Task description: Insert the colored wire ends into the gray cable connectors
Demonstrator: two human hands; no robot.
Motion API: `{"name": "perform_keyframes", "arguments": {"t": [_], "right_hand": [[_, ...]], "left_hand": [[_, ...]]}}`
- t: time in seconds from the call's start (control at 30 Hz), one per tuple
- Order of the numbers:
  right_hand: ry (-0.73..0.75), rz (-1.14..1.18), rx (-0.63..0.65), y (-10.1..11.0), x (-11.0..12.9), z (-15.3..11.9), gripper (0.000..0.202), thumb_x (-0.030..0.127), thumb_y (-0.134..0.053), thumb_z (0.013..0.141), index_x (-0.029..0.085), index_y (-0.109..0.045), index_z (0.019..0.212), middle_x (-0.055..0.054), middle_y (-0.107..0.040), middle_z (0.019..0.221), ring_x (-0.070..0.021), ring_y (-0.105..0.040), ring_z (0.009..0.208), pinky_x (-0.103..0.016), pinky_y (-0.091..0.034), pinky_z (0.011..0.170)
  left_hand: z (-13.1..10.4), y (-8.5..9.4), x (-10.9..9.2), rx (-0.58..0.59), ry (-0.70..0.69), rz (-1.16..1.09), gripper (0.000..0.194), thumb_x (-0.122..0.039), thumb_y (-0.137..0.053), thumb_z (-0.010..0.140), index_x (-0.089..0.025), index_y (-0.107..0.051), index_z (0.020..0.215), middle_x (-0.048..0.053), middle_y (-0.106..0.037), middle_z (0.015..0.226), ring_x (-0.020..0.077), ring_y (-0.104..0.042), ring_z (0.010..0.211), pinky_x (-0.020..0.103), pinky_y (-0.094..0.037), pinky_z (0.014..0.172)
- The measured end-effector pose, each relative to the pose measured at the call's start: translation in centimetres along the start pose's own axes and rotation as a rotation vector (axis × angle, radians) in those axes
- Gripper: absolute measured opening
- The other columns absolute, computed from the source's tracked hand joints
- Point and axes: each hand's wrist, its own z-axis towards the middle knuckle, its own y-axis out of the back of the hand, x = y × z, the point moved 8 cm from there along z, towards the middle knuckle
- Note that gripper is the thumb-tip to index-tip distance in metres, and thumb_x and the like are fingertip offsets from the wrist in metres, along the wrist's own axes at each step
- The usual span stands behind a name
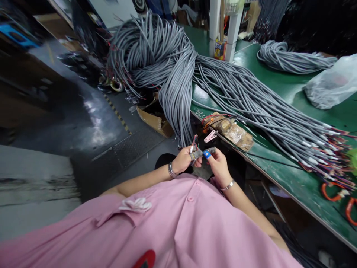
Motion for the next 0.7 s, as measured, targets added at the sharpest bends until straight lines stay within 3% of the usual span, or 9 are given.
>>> {"name": "perform_keyframes", "arguments": {"t": [0.3,0.5,0.7], "right_hand": [[-0.008,0.038,0.162,-2.1,0.3,1.6,0.022,0.040,-0.073,0.073,0.020,-0.065,0.075,0.002,-0.060,0.066,-0.0114,-0.049,0.057,-0.025,-0.040,0.055],[-0.037,0.043,0.064,-2.0,-0.1,2.7,0.025,0.041,-0.075,0.070,0.019,-0.063,0.070,0.004,-0.056,0.060,-0.0090,-0.044,0.051,-0.024,-0.037,0.051],[-0.063,0.109,0.066,-1.9,-1.2,3.0,0.025,0.040,-0.075,0.072,0.019,-0.061,0.070,0.005,-0.052,0.059,-0.0084,-0.041,0.051,-0.023,-0.037,0.050]], "left_hand": [[-0.6,-0.4,1.0,0.092,0.021,0.092,0.035,-0.044,-0.072,0.070,-0.012,-0.059,0.075,0.006,-0.066,0.059,0.0159,-0.064,0.047,0.022,-0.047,0.044],[-0.6,1.2,0.2,-0.091,-0.038,0.000,0.035,-0.045,-0.069,0.072,-0.012,-0.057,0.070,0.005,-0.065,0.058,0.0134,-0.060,0.043,0.020,-0.039,0.039],[-0.5,1.9,-0.2,-0.145,-0.060,-0.092,0.034,-0.044,-0.071,0.070,-0.013,-0.057,0.073,0.004,-0.065,0.058,0.0132,-0.059,0.041,0.020,-0.036,0.037]]}}
